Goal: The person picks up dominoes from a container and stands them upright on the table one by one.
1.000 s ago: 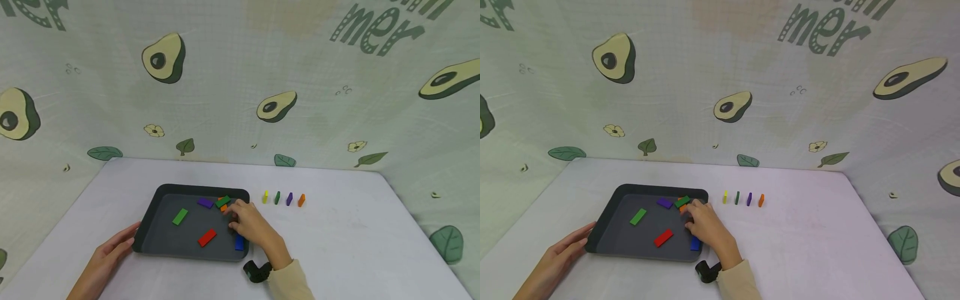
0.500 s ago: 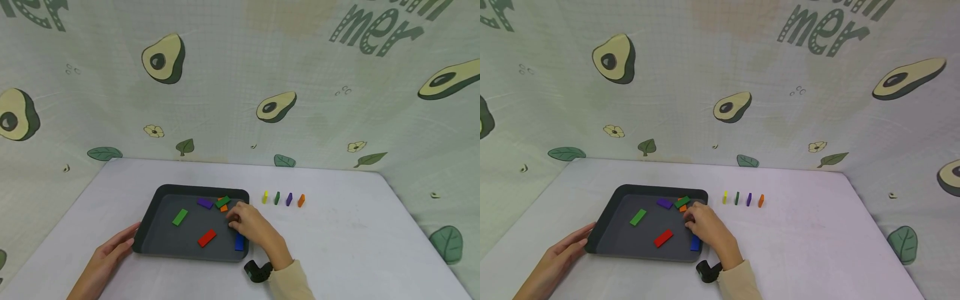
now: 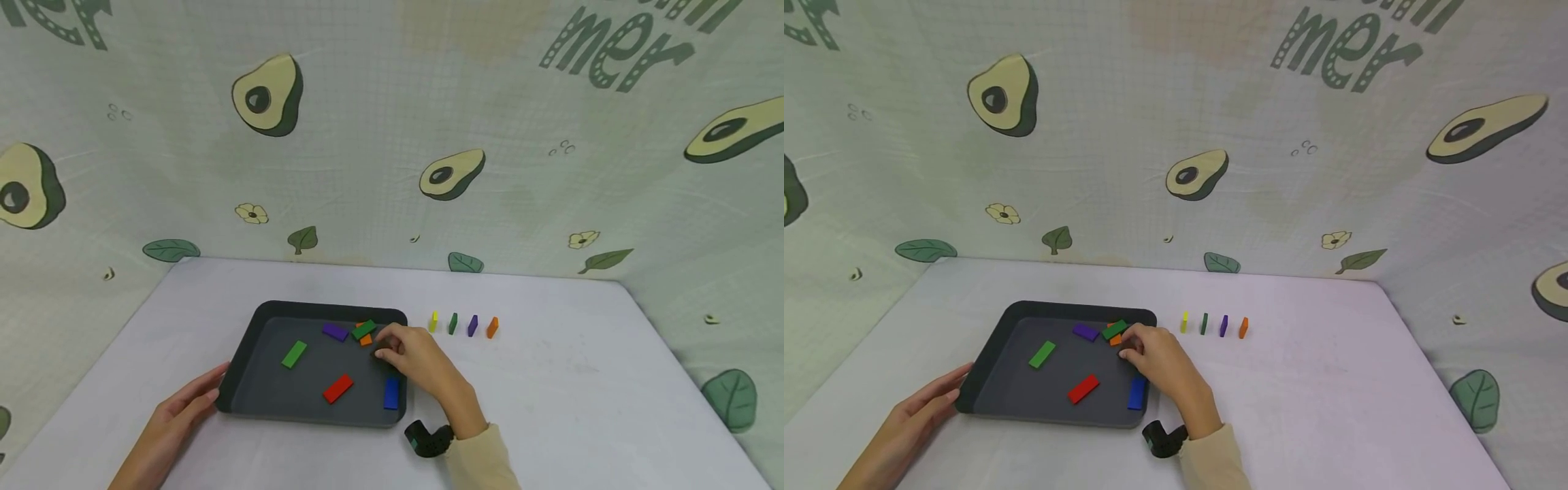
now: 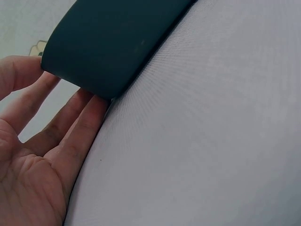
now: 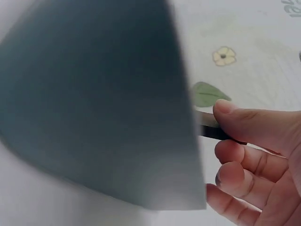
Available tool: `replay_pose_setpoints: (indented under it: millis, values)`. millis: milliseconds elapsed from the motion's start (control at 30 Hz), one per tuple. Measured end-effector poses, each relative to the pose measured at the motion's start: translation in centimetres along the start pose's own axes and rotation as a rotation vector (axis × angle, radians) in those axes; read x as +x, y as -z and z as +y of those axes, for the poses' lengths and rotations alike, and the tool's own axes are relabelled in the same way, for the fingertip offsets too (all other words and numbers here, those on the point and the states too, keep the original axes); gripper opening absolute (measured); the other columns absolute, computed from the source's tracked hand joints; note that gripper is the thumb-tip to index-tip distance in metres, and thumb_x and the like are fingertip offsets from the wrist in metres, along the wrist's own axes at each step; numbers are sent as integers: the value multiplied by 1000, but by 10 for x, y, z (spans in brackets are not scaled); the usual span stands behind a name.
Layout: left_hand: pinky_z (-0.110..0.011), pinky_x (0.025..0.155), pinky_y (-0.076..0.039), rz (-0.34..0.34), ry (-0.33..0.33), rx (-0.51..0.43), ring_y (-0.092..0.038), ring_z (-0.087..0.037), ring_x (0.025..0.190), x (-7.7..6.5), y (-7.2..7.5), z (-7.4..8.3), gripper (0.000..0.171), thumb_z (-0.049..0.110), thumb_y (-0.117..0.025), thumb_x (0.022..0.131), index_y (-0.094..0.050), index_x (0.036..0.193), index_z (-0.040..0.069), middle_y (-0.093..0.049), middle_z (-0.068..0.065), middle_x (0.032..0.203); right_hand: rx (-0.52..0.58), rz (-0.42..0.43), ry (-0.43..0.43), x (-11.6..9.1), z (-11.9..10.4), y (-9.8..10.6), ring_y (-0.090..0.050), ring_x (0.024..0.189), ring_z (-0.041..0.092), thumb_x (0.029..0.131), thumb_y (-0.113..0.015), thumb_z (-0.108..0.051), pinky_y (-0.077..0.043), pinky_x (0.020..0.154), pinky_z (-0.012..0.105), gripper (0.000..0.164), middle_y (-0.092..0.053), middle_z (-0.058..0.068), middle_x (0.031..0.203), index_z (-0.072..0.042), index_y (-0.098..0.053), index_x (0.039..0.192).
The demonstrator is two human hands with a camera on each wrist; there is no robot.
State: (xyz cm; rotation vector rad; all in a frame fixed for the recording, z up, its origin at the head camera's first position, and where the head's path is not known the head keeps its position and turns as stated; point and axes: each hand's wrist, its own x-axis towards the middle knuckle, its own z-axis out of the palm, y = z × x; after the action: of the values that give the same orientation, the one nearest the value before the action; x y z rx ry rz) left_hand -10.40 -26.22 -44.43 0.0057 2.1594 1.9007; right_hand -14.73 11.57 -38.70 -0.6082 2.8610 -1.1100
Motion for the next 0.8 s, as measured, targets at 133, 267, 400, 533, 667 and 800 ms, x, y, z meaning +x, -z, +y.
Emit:
replay_pose_setpoints:
  millis: [133, 267, 400, 533, 667, 800]
  values:
    - [-5, 85, -43, 2, 7, 0, -41, 22, 112, 0, 0, 0, 55, 30, -49, 97, -32, 145, 10, -44, 30, 129, -1, 33, 1, -1, 1, 5, -45, 63, 7, 86, -67, -18, -41, 54, 19, 18, -50, -6, 71, -11, -63, 102]
    - [-5, 85, -43, 5, 8, 3, -42, 22, 112, 1, 0, 1, 55, 30, -50, 97, -32, 145, 10, -44, 29, 130, 14, 52, -2, -2, 2, 10, -46, 64, 7, 86, -66, -14, -42, 56, 19, 18, -52, -6, 74, -11, -62, 104]
    - [-5, 85, -43, 6, 12, 13, -42, 22, 112, 2, -1, 2, 56, 32, -50, 97, -32, 145, 10, -44, 28, 131, 41, 76, -18, -3, 4, 15, -50, 70, 8, 88, -64, -11, -45, 61, 19, 19, -55, -5, 77, -10, -62, 106]
    - [-5, 86, -43, 1, 10, 14, -42, 22, 112, 2, -1, 2, 57, 33, -50, 97, -31, 146, 9, -43, 28, 131, 64, 108, -36, -5, 8, 21, -55, 74, 9, 88, -64, -12, -49, 67, 21, 20, -59, -4, 81, -9, -63, 108]
    - [-5, 86, -43, -3, 6, 3, -42, 21, 112, 2, -1, 2, 57, 32, -49, 97, -31, 146, 9, -43, 28, 130, 89, 143, -66, -8, 12, 29, -56, 76, 9, 87, -66, -15, -49, 68, 22, 22, -60, -4, 81, -11, -64, 108]
    - [-6, 86, -43, -1, 6, -5, -42, 21, 112, 3, -1, 1, 57, 31, -50, 97, -31, 146, 9, -44, 28, 130, 135, 173, -87, -11, 16, 35, -57, 75, 10, 86, -68, -16, -49, 68, 22, 23, -60, -3, 79, -12, -64, 108]
